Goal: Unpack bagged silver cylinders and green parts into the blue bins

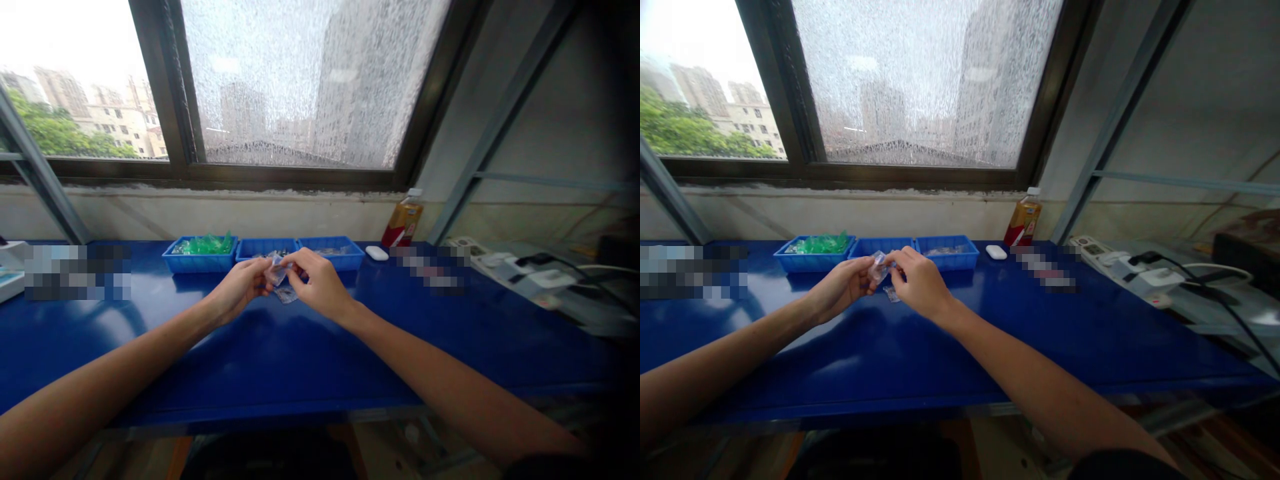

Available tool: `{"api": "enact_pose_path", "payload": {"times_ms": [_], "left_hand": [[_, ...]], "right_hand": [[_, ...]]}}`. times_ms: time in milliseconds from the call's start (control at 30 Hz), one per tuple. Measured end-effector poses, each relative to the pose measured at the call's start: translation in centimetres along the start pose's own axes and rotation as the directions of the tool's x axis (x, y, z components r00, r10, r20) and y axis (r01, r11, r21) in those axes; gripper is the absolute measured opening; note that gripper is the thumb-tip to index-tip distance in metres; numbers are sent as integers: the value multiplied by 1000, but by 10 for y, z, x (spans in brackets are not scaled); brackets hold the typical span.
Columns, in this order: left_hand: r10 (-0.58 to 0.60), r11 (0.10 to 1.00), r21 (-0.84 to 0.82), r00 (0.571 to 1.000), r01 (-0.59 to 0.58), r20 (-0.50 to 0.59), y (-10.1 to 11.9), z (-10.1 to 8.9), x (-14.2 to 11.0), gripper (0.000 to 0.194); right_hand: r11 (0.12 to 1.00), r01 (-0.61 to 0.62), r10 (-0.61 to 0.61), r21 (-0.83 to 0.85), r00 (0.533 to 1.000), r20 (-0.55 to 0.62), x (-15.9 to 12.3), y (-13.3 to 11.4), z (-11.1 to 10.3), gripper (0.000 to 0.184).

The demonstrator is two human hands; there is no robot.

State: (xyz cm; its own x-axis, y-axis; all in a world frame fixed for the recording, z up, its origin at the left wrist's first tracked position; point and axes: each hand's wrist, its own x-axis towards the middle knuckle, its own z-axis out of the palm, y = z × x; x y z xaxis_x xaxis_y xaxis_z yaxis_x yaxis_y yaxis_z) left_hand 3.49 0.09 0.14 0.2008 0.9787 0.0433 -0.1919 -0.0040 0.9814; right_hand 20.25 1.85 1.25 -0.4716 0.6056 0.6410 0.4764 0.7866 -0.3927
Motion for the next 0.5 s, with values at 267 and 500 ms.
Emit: {"api": "enact_pose_path", "payload": {"times_ms": [267, 500], "left_hand": [[530, 600, 686, 847, -412, 46, -3, -9, 0, 11], [523, 482, 753, 837, -448, 163, 0, -3, -5, 20]], "right_hand": [[808, -448, 390, 383, 894, 222, 7, 3, 7, 34], [828, -396, 392, 397, 915, 96, 5, 7, 9, 20]]}}
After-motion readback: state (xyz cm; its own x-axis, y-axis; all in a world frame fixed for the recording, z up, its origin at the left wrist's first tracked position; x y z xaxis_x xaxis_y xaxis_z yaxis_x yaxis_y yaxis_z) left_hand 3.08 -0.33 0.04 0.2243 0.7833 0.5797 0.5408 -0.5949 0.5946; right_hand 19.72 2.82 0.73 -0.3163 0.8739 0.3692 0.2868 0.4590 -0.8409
